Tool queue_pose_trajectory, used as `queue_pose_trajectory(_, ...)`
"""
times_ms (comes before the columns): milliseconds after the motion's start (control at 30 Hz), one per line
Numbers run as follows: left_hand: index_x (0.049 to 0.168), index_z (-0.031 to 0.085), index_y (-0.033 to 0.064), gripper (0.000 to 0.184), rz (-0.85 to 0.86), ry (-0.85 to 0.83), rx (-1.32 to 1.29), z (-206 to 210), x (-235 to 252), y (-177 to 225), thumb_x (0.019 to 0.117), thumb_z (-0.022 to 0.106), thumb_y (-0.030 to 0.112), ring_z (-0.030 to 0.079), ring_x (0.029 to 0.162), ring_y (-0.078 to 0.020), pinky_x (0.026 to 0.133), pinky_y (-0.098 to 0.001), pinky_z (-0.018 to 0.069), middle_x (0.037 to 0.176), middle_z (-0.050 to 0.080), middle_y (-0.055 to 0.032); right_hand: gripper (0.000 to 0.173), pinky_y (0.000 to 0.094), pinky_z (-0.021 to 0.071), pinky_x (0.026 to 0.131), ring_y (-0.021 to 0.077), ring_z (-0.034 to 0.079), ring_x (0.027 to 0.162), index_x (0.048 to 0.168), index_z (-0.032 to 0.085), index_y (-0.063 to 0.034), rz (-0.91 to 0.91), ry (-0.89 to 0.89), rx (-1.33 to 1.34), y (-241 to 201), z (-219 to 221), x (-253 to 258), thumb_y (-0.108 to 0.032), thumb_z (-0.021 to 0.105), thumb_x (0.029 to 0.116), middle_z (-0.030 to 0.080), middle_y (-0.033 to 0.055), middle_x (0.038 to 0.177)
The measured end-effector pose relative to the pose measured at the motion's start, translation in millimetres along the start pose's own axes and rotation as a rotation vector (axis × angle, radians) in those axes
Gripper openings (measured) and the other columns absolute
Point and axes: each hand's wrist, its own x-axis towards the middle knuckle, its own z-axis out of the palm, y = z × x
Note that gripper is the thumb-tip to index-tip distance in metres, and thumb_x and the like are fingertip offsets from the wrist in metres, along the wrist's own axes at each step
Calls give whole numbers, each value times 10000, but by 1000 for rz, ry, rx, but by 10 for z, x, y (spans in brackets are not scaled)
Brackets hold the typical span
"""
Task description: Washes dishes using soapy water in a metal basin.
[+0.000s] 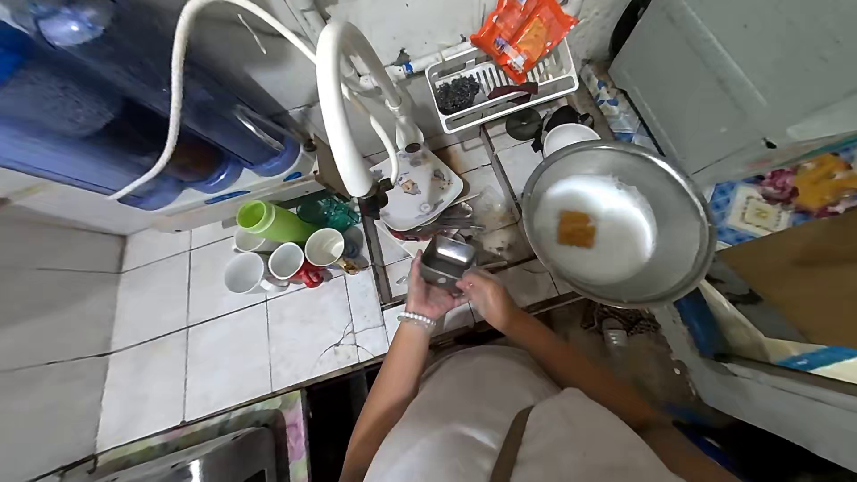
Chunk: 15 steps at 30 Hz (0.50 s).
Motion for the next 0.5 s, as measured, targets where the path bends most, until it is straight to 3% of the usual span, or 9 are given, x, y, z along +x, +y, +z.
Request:
queue_pose_trajectory(100,1136,581,157,692,86,-153,-223,-292,-19,47,957,233,728,714,802,-344,568,-539,582,954,707,-151,245,467,521,1024,397,684,1095,970,714,106,-239,-216,-197,-196,-69,83,-98,586,1017,712,259,1068)
queue_pose_trajectory(167,982,657,139,567,201,-336,-375,-483,38,70,926,404,643,740,777,-309,571,-510,608,879,737,-137,310,442,553,955,349,697,1030,999,716,99,-260,-290,-161,-354,-147,160,-204,647,1005,706,244,1073)
queue_pose_trajectory(200,971,685,133,530,239,-438,-424,-560,84,108,883,521,628,745,806,-291,616,-493,622,892,744,-133,344,410,568,897,305,694,971,1053,708,97,-240,-271,-90,-435,-189,220,-238,700,973,701,238,1090)
queue_pose_trajectory(233,977,709,127,539,253,-499,-446,-602,115,171,826,621,637,747,828,-287,650,-488,628,909,749,-135,406,394,569,854,277,681,934,1155,687,95,-201,-226,-36,-526,-242,323,-248,735,943,693,241,1124)
queue_pose_trajectory(267,1006,709,125,589,258,-519,-442,-618,131,243,793,648,671,744,859,-292,685,-496,627,937,748,-138,452,404,564,875,279,677,975,1247,650,84,-146,-173,-10,-609,-302,487,-230,742,934,680,241,1168)
queue_pose_trajectory(333,1082,691,130,693,250,-493,-439,-605,156,355,775,619,747,735,909,-319,717,-534,620,989,741,-151,529,458,536,975,344,648,1142,1375,538,83,-63,-30,-28,-740,-412,1009,-211,704,968,622,280,1306)
queue_pose_trajectory(400,1170,649,160,777,266,-457,-420,-601,229,388,785,534,826,719,965,-335,750,-572,605,1045,728,-150,639,503,467,1101,389,554,1317,1508,378,68,72,17,-26,-761,-457,1707,-308,599,1041,512,306,1450)
queue_pose_trajectory(500,1214,630,170,802,275,-412,-430,-496,249,405,797,498,842,713,980,-358,739,-598,596,1072,722,-156,642,465,512,1043,367,616,1237,1549,249,78,126,57,5,-662,-280,2446,-353,434,1112,532,313,1408)
